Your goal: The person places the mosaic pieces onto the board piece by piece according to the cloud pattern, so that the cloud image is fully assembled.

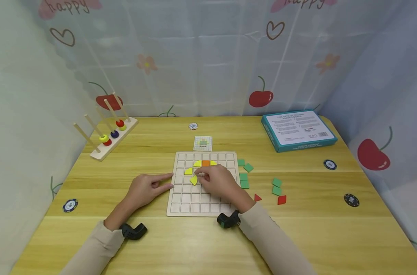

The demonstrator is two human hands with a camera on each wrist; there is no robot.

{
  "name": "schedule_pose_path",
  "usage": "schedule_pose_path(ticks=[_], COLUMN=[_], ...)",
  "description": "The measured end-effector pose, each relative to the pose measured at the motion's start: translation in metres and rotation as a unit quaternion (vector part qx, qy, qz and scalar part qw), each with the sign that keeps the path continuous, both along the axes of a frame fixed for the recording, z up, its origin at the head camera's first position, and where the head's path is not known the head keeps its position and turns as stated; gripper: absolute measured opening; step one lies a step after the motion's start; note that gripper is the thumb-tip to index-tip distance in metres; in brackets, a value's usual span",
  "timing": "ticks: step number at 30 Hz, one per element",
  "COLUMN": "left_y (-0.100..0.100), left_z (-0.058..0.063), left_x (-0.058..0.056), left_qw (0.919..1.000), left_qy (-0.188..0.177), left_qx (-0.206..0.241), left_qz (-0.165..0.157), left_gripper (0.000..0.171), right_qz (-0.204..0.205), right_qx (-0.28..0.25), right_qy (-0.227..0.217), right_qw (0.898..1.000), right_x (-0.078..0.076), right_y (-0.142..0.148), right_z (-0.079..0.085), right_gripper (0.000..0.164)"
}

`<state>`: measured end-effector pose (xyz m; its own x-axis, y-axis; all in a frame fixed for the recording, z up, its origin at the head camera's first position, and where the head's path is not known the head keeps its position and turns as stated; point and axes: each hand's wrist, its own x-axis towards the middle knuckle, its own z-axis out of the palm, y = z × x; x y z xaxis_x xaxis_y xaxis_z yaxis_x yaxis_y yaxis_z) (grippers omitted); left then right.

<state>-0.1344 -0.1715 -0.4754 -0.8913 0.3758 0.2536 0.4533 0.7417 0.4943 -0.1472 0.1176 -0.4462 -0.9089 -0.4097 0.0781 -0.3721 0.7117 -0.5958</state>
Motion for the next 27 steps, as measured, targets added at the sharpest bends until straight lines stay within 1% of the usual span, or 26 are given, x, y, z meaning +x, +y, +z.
schedule_pose_path(ticks=[2, 4, 7, 12, 20, 27], left_y=[0.0, 0.0, 0.0, -0.001, 0.0, 0.001], left_z=[0.0, 0.0, 0.0, -0.002, -0.001, 0.0], left_x=[0.0, 0.0, 0.0, -0.001, 0.0, 0.0], left_qw=[1.0, 1.0, 1.0, 1.0, 1.0, 1.0], left_qy=[0.002, 0.004, 0.007, 0.007, 0.002, -0.003], left_qx=[0.0, 0.001, -0.001, -0.007, -0.006, -0.008], left_qz=[0.001, 0.001, 0.001, 0.001, 0.003, 0.005], left_gripper=[0.041, 0.042, 0.042, 0.041, 0.041, 0.041], right_qz=[0.013, 0.014, 0.003, -0.017, 0.009, 0.003], right_qx=[0.007, 0.012, 0.014, 0.008, 0.009, 0.004], right_qy=[-0.004, -0.001, 0.016, 0.047, 0.058, 0.07], right_qw=[1.0, 1.0, 1.0, 0.999, 0.998, 0.998], right_x=[-0.001, 0.0, 0.002, 0.006, 0.008, 0.008], right_y=[0.0, -0.001, -0.006, -0.014, -0.019, -0.021], right_z=[0.001, 0.0, -0.003, -0.009, -0.008, -0.012], right_gripper=[0.019, 0.019, 0.021, 0.018, 0.016, 0.016])
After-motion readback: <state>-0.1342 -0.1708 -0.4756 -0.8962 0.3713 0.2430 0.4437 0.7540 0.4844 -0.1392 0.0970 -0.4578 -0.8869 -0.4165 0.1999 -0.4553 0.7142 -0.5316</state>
